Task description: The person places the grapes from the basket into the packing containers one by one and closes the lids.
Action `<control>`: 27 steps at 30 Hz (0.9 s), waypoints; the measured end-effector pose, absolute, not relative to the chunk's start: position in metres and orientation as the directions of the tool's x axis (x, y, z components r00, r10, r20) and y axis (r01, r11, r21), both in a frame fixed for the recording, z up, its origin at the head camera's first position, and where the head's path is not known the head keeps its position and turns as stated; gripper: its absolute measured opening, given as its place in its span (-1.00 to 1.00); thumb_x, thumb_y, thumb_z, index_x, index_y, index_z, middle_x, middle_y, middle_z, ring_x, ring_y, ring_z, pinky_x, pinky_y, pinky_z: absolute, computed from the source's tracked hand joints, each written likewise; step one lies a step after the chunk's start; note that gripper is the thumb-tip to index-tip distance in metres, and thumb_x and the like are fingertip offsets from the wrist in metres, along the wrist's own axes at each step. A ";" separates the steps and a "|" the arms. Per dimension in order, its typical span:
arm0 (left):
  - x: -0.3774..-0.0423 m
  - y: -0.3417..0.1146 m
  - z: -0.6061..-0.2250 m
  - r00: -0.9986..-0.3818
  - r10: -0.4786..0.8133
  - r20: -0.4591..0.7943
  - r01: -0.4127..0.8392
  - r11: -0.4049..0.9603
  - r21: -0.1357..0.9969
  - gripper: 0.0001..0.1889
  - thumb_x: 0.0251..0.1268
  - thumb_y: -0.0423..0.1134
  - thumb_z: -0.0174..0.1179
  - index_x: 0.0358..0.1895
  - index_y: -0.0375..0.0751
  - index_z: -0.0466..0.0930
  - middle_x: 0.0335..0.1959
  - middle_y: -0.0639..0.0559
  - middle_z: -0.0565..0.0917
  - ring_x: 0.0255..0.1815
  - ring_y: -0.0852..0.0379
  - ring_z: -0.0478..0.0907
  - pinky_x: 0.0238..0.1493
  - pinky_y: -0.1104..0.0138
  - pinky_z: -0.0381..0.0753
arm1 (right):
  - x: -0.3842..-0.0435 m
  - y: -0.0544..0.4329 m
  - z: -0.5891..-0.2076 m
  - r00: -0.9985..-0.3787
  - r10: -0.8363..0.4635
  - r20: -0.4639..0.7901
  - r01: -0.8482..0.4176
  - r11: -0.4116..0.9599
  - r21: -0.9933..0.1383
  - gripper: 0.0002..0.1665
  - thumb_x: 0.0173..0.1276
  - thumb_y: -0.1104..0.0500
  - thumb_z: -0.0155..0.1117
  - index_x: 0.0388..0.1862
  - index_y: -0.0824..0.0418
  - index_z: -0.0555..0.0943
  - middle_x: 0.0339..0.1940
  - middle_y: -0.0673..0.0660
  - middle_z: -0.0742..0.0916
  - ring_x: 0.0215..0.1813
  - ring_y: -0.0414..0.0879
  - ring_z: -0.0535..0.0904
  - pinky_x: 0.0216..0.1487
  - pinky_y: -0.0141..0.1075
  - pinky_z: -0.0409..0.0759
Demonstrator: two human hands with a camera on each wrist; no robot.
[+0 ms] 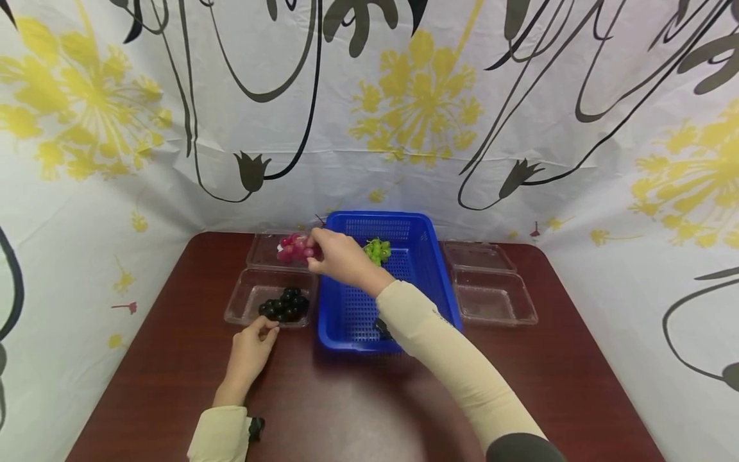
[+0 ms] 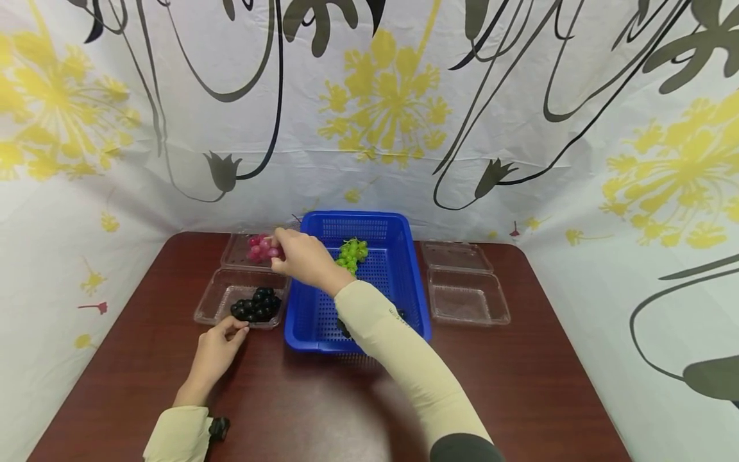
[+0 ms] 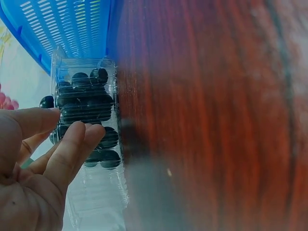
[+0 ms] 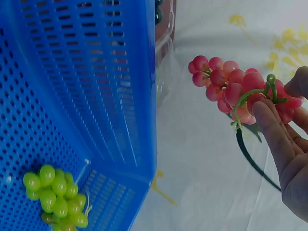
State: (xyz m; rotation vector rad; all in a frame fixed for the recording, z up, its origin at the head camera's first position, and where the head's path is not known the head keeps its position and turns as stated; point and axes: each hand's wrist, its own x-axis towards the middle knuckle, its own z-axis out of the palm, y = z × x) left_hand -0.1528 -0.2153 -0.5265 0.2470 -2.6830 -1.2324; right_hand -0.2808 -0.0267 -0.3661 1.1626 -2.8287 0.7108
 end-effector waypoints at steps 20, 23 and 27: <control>-0.154 -0.216 -0.527 -0.973 -0.216 0.086 -0.073 0.637 0.767 -0.88 0.35 -0.34 0.15 -0.15 -0.22 0.65 -0.13 -0.26 0.73 -0.15 -0.11 0.72 -0.20 0.08 0.66 | -0.286 -0.079 -0.398 -0.624 -0.781 0.023 -0.763 0.602 -0.234 -0.82 0.31 0.14 0.23 -0.14 0.11 0.51 -0.24 -0.02 0.64 -0.32 -0.20 0.50 -0.28 -0.38 0.50; -0.154 -0.216 -0.528 -0.972 -0.220 0.081 -0.077 0.626 0.776 -0.89 0.35 -0.35 0.15 -0.15 -0.22 0.64 -0.12 -0.27 0.73 -0.16 -0.11 0.72 -0.21 0.09 0.67 | -0.286 -0.086 -0.404 -0.620 -0.784 -0.011 -0.767 0.610 -0.199 -0.77 0.32 0.13 0.25 -0.09 0.13 0.50 -0.22 0.01 0.65 -0.31 -0.19 0.53 -0.27 -0.35 0.52; -0.152 -0.216 -0.529 -0.972 -0.222 0.070 -0.085 0.618 0.782 -0.89 0.36 -0.34 0.14 -0.15 -0.22 0.63 -0.11 -0.26 0.73 -0.15 -0.11 0.72 -0.20 0.09 0.67 | -0.283 -0.093 -0.413 -0.618 -0.785 -0.045 -0.765 0.613 -0.200 -0.74 0.32 0.13 0.25 -0.06 0.15 0.48 -0.22 0.04 0.65 -0.31 -0.17 0.55 -0.28 -0.34 0.53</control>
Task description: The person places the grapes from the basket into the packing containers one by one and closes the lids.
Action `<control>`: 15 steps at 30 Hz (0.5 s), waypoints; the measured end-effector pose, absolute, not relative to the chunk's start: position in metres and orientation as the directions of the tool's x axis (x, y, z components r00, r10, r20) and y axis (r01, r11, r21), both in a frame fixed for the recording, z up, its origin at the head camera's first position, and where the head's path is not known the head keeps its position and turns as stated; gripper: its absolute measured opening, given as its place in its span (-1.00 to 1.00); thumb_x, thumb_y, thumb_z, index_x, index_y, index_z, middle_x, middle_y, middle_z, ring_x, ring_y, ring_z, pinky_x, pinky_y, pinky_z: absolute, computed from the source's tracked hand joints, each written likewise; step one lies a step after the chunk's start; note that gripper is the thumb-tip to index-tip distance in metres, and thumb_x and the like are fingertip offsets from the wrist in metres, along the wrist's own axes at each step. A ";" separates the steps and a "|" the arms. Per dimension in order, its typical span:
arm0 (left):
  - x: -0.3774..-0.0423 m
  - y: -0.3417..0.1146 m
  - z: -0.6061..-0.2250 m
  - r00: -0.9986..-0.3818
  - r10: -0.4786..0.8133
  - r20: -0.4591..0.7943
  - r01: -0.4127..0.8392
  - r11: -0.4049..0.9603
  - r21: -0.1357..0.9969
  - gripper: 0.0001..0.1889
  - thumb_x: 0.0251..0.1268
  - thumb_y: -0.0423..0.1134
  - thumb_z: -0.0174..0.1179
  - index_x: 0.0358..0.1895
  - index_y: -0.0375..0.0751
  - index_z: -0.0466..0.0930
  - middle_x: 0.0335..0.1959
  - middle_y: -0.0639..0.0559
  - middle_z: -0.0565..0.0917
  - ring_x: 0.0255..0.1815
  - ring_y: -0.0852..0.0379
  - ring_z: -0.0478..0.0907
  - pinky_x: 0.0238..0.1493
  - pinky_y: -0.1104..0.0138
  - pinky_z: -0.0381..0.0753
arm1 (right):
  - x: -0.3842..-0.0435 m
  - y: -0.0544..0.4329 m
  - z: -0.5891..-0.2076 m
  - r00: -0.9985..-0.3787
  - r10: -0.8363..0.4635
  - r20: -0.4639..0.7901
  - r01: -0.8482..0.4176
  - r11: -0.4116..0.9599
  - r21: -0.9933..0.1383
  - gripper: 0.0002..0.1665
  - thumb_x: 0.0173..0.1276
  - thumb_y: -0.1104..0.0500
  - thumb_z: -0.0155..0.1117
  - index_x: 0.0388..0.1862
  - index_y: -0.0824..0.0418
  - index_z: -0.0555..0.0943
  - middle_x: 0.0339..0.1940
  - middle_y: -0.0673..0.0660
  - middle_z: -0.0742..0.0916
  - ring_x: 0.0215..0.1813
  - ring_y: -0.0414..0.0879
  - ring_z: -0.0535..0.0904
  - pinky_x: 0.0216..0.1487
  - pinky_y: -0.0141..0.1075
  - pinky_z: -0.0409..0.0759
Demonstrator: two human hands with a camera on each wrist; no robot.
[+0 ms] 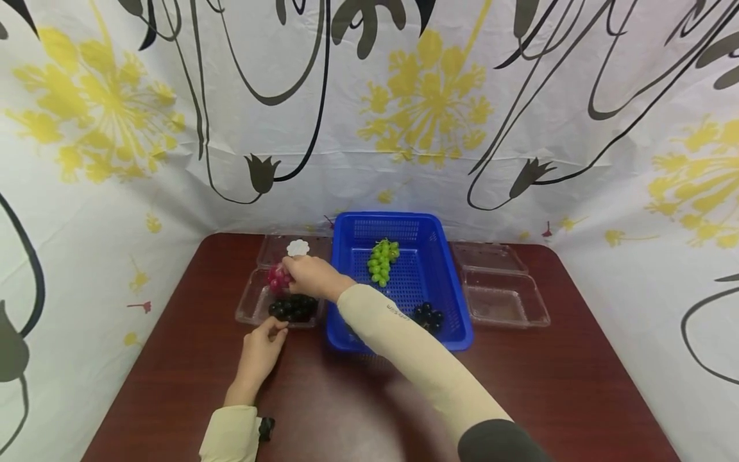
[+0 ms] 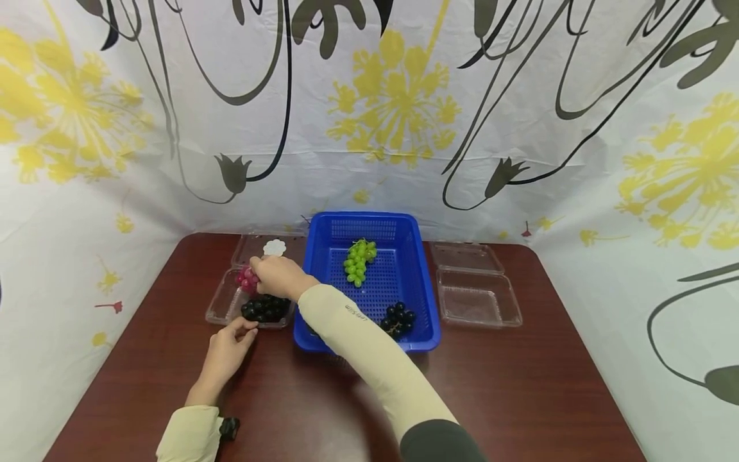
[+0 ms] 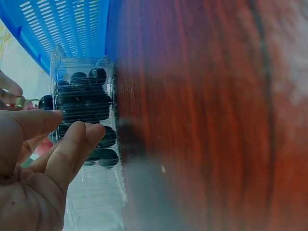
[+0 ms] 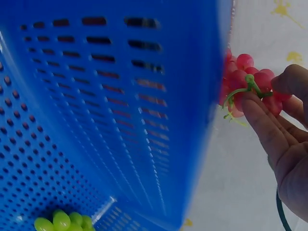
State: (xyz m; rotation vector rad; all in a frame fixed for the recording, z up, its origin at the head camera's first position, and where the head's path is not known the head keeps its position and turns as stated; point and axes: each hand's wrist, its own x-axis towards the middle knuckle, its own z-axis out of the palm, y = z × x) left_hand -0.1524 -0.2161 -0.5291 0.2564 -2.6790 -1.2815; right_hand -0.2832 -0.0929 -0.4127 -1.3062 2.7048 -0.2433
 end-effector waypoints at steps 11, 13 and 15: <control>-0.150 -0.217 -0.530 -0.970 -0.227 0.086 -0.071 0.605 0.793 -0.89 0.32 -0.36 0.18 -0.15 -0.24 0.64 -0.10 -0.22 0.73 -0.11 -0.12 0.71 -0.13 0.09 0.67 | -0.285 -0.101 -0.428 -0.617 -0.786 -0.040 -0.766 0.612 -0.195 -0.77 0.35 0.19 0.23 -0.05 0.16 0.49 -0.22 0.06 0.67 -0.29 -0.15 0.61 -0.28 -0.33 0.56; -0.150 -0.217 -0.529 -0.971 -0.224 0.087 -0.068 0.605 0.793 -0.89 0.32 -0.36 0.18 -0.15 -0.25 0.64 -0.09 -0.23 0.73 -0.10 -0.12 0.71 -0.13 0.09 0.67 | -0.286 -0.102 -0.429 -0.613 -0.789 -0.040 -0.771 0.609 -0.185 -0.78 0.35 0.19 0.23 -0.05 0.16 0.50 -0.22 0.07 0.67 -0.27 -0.14 0.62 -0.26 -0.33 0.58; -0.149 -0.217 -0.528 -0.971 -0.220 0.090 -0.063 0.604 0.795 -0.89 0.32 -0.36 0.19 -0.15 -0.25 0.64 -0.09 -0.22 0.73 -0.10 -0.12 0.71 -0.13 0.09 0.67 | -0.287 -0.104 -0.430 -0.612 -0.790 -0.045 -0.774 0.609 -0.171 -0.79 0.35 0.19 0.23 -0.06 0.16 0.51 -0.22 0.08 0.67 -0.27 -0.14 0.62 -0.25 -0.34 0.58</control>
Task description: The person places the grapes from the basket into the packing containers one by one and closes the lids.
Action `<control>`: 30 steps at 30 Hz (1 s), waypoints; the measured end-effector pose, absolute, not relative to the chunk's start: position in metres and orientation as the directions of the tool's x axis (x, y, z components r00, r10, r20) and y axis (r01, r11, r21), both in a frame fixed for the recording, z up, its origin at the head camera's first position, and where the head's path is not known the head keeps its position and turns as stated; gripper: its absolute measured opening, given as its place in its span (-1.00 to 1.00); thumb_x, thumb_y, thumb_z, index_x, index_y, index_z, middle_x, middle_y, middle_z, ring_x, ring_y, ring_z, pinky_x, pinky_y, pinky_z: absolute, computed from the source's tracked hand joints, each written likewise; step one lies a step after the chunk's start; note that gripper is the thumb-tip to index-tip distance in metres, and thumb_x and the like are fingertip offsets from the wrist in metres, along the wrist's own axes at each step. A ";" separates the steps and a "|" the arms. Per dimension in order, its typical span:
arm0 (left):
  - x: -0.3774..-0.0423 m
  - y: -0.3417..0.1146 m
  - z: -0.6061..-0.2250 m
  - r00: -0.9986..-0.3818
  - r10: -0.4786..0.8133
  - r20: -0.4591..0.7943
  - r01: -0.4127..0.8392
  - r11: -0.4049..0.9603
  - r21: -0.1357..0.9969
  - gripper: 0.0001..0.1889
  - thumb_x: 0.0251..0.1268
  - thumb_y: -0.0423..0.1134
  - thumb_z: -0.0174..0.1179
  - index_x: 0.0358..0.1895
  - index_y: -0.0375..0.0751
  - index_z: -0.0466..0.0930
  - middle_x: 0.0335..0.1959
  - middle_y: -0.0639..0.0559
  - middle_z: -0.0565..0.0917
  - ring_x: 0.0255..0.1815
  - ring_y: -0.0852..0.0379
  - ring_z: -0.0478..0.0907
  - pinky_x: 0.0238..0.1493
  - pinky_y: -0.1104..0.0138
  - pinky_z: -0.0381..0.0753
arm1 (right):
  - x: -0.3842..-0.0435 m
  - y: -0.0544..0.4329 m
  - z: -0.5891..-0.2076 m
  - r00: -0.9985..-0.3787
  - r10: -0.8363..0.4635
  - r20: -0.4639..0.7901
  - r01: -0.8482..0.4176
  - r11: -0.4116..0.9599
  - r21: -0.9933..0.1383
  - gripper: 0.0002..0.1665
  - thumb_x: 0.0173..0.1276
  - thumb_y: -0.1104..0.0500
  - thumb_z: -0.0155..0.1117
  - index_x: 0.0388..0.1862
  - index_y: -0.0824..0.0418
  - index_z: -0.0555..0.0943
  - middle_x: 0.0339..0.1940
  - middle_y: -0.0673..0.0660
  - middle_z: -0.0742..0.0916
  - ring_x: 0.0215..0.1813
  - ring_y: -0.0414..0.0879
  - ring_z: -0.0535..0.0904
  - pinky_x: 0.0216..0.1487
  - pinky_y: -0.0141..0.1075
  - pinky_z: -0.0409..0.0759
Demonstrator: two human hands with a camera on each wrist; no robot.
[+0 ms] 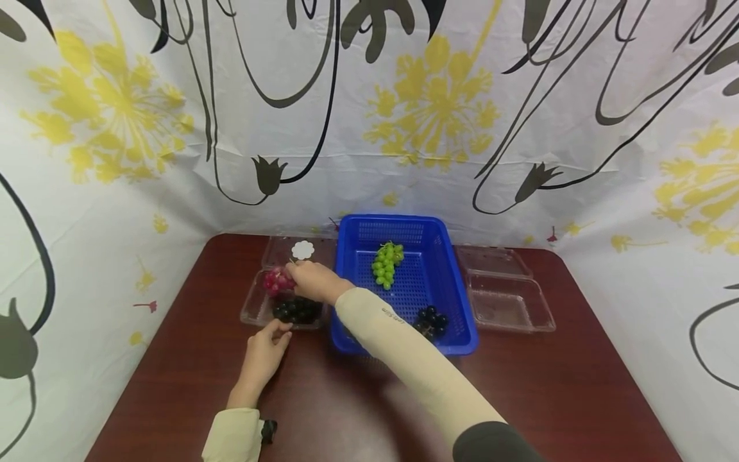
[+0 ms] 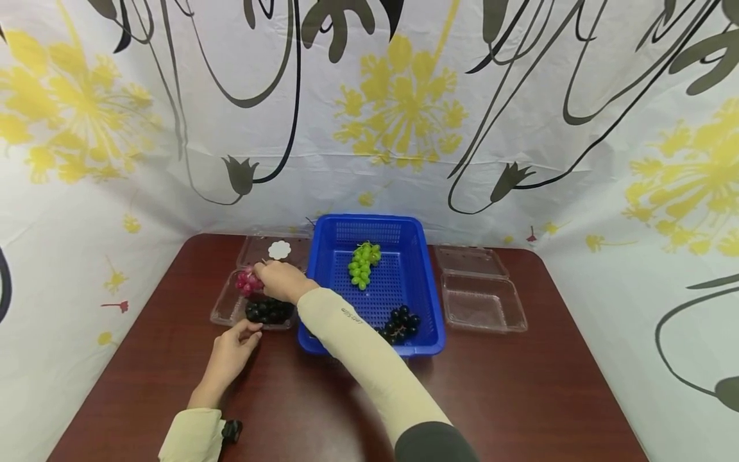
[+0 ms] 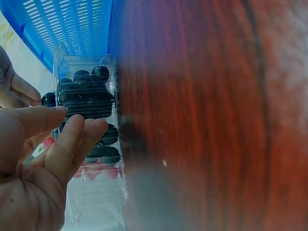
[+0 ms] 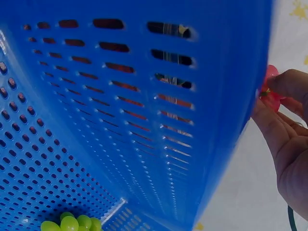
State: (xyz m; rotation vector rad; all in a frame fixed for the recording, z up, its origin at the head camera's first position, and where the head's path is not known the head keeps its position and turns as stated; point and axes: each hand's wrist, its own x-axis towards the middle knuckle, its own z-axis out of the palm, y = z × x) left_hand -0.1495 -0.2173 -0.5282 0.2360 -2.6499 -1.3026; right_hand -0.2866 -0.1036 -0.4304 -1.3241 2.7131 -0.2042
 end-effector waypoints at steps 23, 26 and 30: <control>-0.149 -0.216 -0.530 -0.974 -0.218 0.062 -0.078 0.580 0.811 -0.89 0.33 -0.36 0.17 -0.14 -0.25 0.62 -0.01 -0.24 0.70 -0.09 -0.15 0.71 -0.13 0.10 0.67 | -0.294 -0.097 -0.436 -0.651 -0.723 -0.231 -0.698 0.690 -0.190 -0.45 0.37 0.39 0.08 0.31 0.09 0.48 0.10 0.12 0.69 -0.04 -0.12 0.64 -0.10 -0.32 0.60; -0.149 -0.217 -0.530 -0.975 -0.214 0.060 -0.077 0.579 0.812 -0.89 0.33 -0.36 0.17 -0.14 -0.24 0.62 0.00 -0.24 0.70 -0.09 -0.15 0.71 -0.13 0.10 0.67 | -0.295 -0.096 -0.436 -0.654 -0.713 -0.252 -0.692 0.699 -0.179 -0.41 0.35 0.40 0.07 0.33 0.03 0.48 0.14 0.12 0.68 -0.08 -0.14 0.62 -0.16 -0.36 0.57; -0.148 -0.217 -0.530 -0.974 -0.215 0.063 -0.076 0.581 0.810 -0.88 0.33 -0.36 0.17 -0.13 -0.22 0.63 -0.01 -0.24 0.70 -0.10 -0.15 0.71 -0.14 0.09 0.67 | -0.295 -0.096 -0.437 -0.654 -0.697 -0.292 -0.684 0.711 -0.164 -0.38 0.32 0.40 0.07 0.32 -0.01 0.50 0.15 0.13 0.67 -0.09 -0.13 0.60 -0.15 -0.36 0.54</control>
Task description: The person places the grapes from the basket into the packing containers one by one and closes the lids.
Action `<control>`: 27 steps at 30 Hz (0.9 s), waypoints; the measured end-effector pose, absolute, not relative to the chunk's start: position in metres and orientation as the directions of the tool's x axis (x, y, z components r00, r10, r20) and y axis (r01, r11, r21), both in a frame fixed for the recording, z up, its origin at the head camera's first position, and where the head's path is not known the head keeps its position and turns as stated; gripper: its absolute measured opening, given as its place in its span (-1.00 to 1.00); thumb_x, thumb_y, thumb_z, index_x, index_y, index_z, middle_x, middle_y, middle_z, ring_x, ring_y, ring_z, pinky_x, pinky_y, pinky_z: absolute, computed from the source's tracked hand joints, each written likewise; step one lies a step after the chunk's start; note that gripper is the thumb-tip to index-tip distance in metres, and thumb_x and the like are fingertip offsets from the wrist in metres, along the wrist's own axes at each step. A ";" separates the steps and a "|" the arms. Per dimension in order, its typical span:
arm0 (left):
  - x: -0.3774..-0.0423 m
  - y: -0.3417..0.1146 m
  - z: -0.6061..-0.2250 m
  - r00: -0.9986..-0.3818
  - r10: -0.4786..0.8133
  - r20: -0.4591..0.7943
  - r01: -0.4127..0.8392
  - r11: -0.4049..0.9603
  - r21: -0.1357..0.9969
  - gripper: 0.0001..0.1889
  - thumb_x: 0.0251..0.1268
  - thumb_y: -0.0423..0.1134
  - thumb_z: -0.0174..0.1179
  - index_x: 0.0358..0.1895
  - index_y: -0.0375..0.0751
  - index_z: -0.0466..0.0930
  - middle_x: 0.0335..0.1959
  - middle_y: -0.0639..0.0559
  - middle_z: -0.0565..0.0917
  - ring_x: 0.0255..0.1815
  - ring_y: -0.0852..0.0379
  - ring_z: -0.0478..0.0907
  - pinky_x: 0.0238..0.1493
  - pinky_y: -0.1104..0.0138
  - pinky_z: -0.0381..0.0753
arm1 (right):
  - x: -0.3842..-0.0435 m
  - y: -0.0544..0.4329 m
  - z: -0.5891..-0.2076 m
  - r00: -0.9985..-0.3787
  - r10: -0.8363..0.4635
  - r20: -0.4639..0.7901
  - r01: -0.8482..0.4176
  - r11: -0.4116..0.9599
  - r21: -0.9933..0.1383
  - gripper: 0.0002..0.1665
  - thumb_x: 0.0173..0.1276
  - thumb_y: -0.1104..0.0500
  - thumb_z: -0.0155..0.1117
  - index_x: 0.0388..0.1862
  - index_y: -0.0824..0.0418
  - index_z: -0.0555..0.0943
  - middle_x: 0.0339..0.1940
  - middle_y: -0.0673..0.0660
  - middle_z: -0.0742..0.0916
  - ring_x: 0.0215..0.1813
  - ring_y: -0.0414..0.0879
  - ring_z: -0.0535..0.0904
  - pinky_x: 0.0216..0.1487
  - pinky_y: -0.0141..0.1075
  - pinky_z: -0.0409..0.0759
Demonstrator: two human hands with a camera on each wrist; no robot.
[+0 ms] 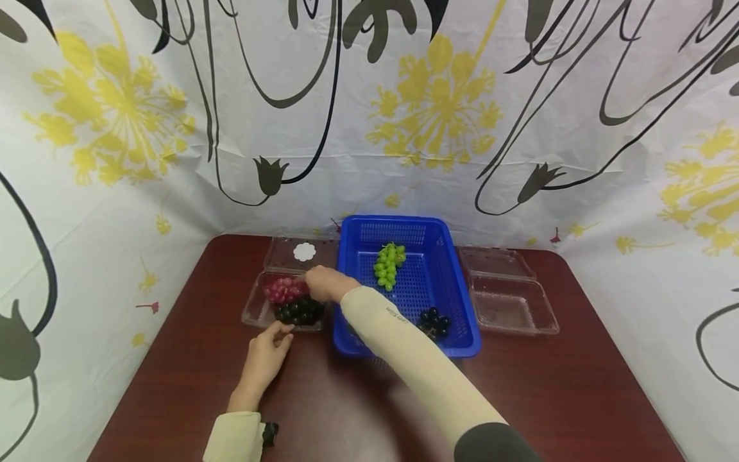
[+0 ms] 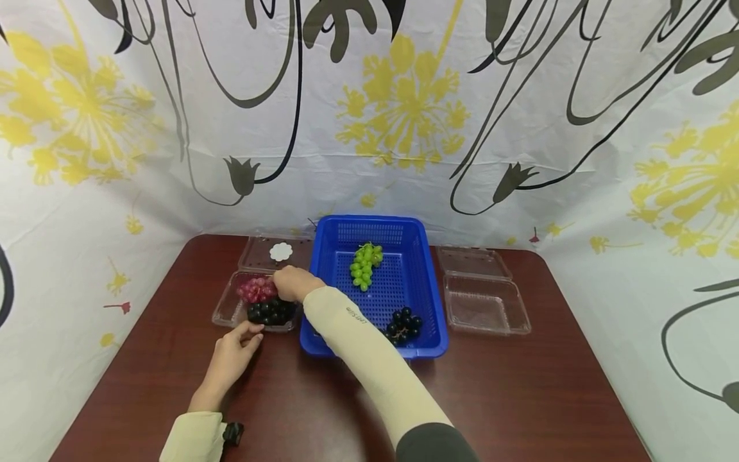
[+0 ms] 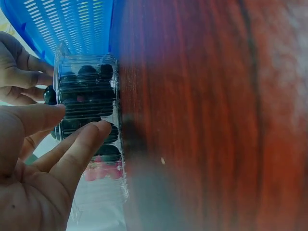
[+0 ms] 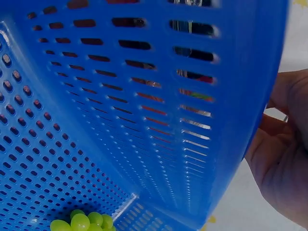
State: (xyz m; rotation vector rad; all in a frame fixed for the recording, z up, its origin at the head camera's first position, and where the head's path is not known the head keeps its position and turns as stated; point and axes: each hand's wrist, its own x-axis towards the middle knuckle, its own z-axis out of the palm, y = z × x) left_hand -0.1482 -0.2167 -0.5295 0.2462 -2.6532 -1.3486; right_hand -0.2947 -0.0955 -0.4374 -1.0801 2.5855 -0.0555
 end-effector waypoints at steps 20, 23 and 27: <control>-0.147 -0.220 -0.523 -0.976 -0.214 0.032 -0.125 0.682 0.721 -0.78 0.36 -0.25 0.15 0.03 -0.06 0.63 -0.12 -0.22 0.74 -0.20 -0.06 0.72 -0.29 0.08 0.62 | -0.296 -0.087 -0.413 -0.578 -0.747 -0.329 -0.730 0.653 -0.199 -0.48 0.41 0.36 -0.03 0.27 0.03 0.54 0.25 0.06 0.59 0.31 -0.08 0.48 0.26 -0.28 0.47; -0.146 -0.220 -0.523 -0.972 -0.233 0.014 -0.160 0.707 0.689 -0.76 0.37 -0.20 0.15 0.05 0.01 0.63 -0.13 -0.18 0.75 -0.21 -0.02 0.72 -0.36 0.09 0.58 | -0.295 -0.084 -0.414 -0.579 -0.745 -0.333 -0.738 0.652 -0.175 -0.49 0.42 0.32 -0.01 0.27 -0.03 0.54 0.25 0.02 0.60 0.29 -0.08 0.50 0.30 -0.19 0.45; -0.144 -0.218 -0.526 -0.970 -0.245 0.010 -0.172 0.711 0.682 -0.75 0.37 -0.19 0.16 0.06 0.04 0.62 -0.12 -0.20 0.74 -0.20 -0.03 0.73 -0.37 0.06 0.57 | -0.291 -0.081 -0.422 -0.580 -0.726 -0.370 -0.729 0.665 -0.163 -0.36 0.39 0.37 -0.04 0.35 -0.14 0.45 0.37 -0.02 0.52 0.37 -0.06 0.44 0.41 -0.05 0.31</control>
